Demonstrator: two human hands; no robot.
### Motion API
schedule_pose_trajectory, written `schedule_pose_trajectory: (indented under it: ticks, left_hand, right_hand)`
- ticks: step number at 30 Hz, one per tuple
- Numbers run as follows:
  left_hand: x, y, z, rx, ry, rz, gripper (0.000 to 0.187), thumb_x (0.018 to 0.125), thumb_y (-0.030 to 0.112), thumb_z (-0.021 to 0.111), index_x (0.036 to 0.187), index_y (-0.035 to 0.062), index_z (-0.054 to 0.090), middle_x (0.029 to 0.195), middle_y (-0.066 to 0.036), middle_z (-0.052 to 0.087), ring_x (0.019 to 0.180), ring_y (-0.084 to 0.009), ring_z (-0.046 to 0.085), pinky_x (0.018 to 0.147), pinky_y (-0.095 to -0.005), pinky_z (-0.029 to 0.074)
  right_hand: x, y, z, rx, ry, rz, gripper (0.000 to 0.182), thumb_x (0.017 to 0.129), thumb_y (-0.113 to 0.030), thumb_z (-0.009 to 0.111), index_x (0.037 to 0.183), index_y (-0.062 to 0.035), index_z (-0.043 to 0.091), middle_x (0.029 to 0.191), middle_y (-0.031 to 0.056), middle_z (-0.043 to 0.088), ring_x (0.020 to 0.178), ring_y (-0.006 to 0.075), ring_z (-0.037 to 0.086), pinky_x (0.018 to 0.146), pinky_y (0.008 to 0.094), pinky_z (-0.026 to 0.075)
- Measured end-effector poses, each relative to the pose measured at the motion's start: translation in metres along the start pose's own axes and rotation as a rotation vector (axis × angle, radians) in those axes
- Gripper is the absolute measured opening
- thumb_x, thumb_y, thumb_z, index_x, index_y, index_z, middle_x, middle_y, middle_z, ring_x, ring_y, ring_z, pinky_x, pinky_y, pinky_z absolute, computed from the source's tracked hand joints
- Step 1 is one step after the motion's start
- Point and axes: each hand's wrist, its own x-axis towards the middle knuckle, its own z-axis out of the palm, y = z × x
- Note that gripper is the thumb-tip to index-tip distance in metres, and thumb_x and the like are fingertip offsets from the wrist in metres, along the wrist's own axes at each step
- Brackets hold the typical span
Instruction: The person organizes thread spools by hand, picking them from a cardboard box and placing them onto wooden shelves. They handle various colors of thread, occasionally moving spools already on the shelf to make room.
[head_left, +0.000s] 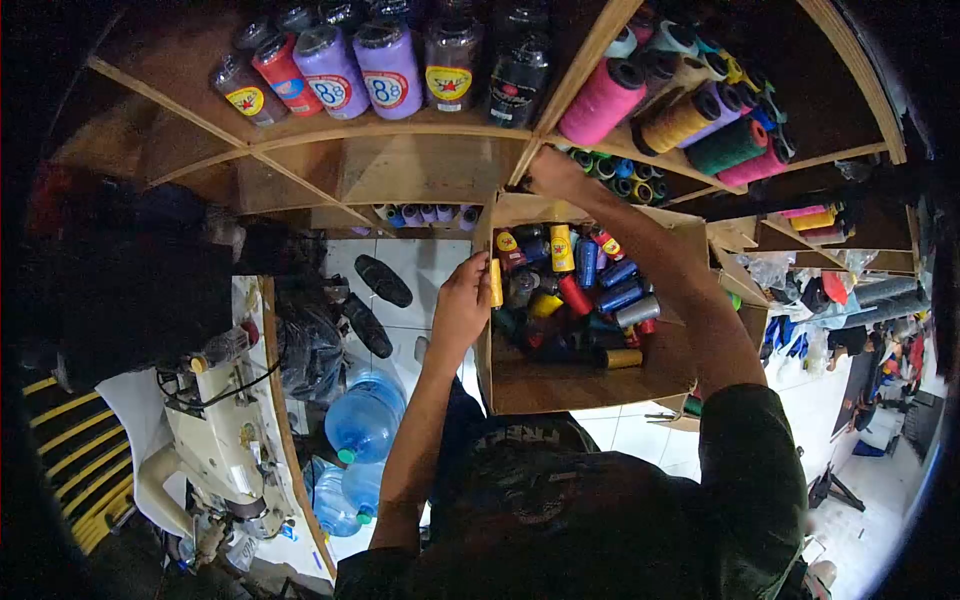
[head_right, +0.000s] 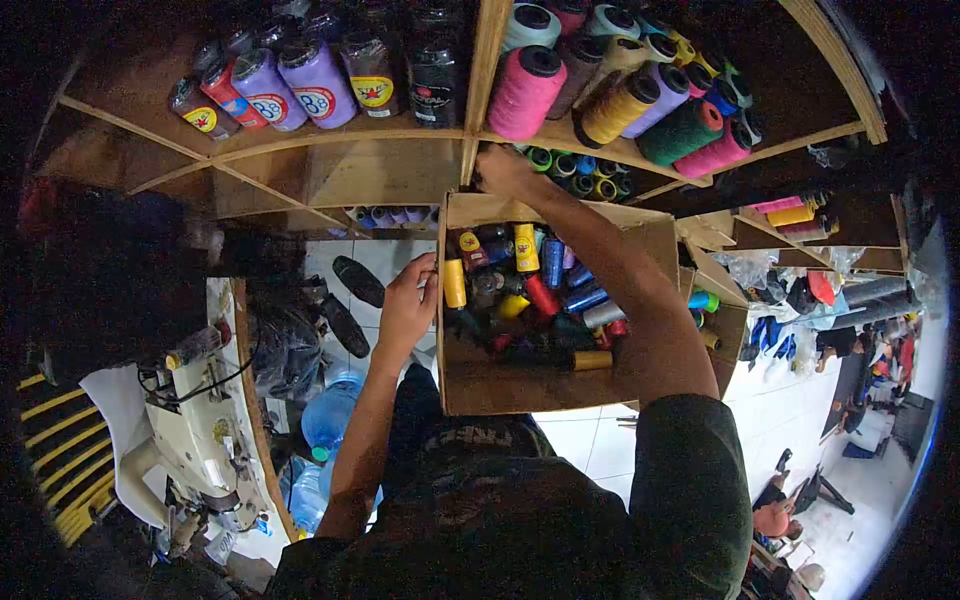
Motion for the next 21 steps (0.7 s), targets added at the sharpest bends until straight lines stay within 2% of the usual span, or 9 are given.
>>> schedule_pose_trajectory:
  ticks: [2, 5, 9, 10, 13, 14, 17, 19, 21]
  left_hand:
    - [0.002, -0.003, 0.000, 0.027, 0.004, 0.035, 0.028, 0.089, 0.004, 0.052, 0.116, 0.0023, 0.053, 0.104, -0.017, 0.063, 0.093, -0.0268, 0.065, 0.076, -0.0348, 0.055]
    - [0.003, 0.000, -0.002, 0.014, 0.010, 0.082, 0.026, 0.087, 0.006, 0.051, 0.113, 0.0000, 0.052, 0.100, -0.022, 0.062, 0.090, -0.0386, 0.061, 0.078, -0.0427, 0.050]
    - [0.000, 0.006, -0.003, 0.007, 0.017, 0.038, 0.023, 0.088, 0.006, 0.052, 0.110, -0.0007, 0.055, 0.102, -0.021, 0.062, 0.091, -0.0368, 0.062, 0.078, -0.0417, 0.050]
    - [0.001, 0.005, -0.002, 0.026, 0.025, 0.041, 0.024, 0.088, 0.006, 0.052, 0.110, -0.0004, 0.055, 0.102, -0.021, 0.062, 0.092, -0.0363, 0.062, 0.079, -0.0415, 0.050]
    - [-0.002, -0.001, 0.002, 0.065, 0.034, 0.044, 0.024, 0.088, 0.006, 0.052, 0.111, 0.0002, 0.056, 0.104, -0.020, 0.062, 0.093, -0.0351, 0.062, 0.079, -0.0411, 0.050]
    - [-0.002, -0.002, 0.002, 0.066, 0.032, 0.046, 0.025, 0.088, 0.006, 0.052, 0.111, 0.0002, 0.056, 0.104, -0.020, 0.062, 0.094, -0.0348, 0.062, 0.079, -0.0410, 0.050]
    - [-0.003, 0.006, 0.000, 0.065, 0.029, 0.044, 0.026, 0.086, 0.003, 0.053, 0.112, 0.0001, 0.056, 0.104, -0.022, 0.061, 0.095, -0.0374, 0.060, 0.081, -0.0417, 0.049]
    - [-0.006, 0.010, 0.000, 0.010, 0.026, 0.018, 0.028, 0.084, 0.001, 0.054, 0.112, 0.0004, 0.055, 0.105, -0.022, 0.060, 0.096, -0.0391, 0.059, 0.081, -0.0422, 0.049]
    - [-0.011, 0.016, -0.002, 0.108, 0.036, 0.088, 0.029, 0.083, 0.000, 0.054, 0.112, 0.0008, 0.054, 0.106, -0.022, 0.059, 0.096, -0.0399, 0.058, 0.081, -0.0427, 0.049]
  right_hand:
    - [-0.001, 0.003, 0.000, -0.039, 0.033, -0.095, 0.033, 0.070, -0.022, 0.067, 0.095, -0.0005, 0.064, 0.089, 0.0239, 0.063, 0.086, 0.0388, 0.063, 0.078, 0.0464, 0.052]
    - [-0.001, 0.001, 0.006, -0.102, 0.030, -0.027, 0.032, 0.070, -0.021, 0.067, 0.093, 0.0015, 0.063, 0.087, 0.0236, 0.063, 0.083, 0.0384, 0.063, 0.075, 0.0460, 0.053]
    - [-0.007, -0.023, -0.028, -0.126, -0.085, 0.042, 0.024, 0.073, -0.016, 0.063, 0.087, 0.0024, 0.063, 0.083, 0.0225, 0.064, 0.080, 0.0370, 0.064, 0.071, 0.0448, 0.054]
    - [-0.014, -0.031, -0.039, -0.071, -0.022, 0.066, 0.020, 0.074, -0.016, 0.062, 0.083, 0.0014, 0.065, 0.079, 0.0228, 0.064, 0.078, 0.0372, 0.064, 0.071, 0.0442, 0.054]
    - [-0.007, -0.016, -0.022, 0.008, -0.088, 0.166, 0.023, 0.071, -0.019, 0.066, 0.089, -0.0050, 0.066, 0.080, 0.0212, 0.063, 0.078, 0.0364, 0.064, 0.070, 0.0443, 0.053]
    - [-0.009, -0.012, -0.022, 0.021, -0.089, 0.060, 0.019, 0.073, -0.022, 0.068, 0.085, -0.0078, 0.068, 0.075, 0.0178, 0.064, 0.075, 0.0332, 0.065, 0.068, 0.0427, 0.052]
    - [-0.028, -0.010, -0.028, 0.169, 0.108, 0.026, 0.022, 0.077, -0.027, 0.065, 0.083, -0.0057, 0.069, 0.077, 0.0160, 0.066, 0.071, 0.0319, 0.065, 0.064, 0.0392, 0.053]
    - [-0.053, -0.017, -0.051, 0.275, 0.203, 0.208, 0.023, 0.077, -0.029, 0.066, 0.085, -0.0079, 0.069, 0.082, 0.0156, 0.067, 0.074, 0.0316, 0.065, 0.068, 0.0396, 0.052]
    - [-0.087, -0.017, -0.070, 0.370, 0.327, 0.362, 0.024, 0.077, -0.029, 0.067, 0.085, -0.0073, 0.069, 0.084, 0.0155, 0.067, 0.077, 0.0292, 0.066, 0.069, 0.0398, 0.051]
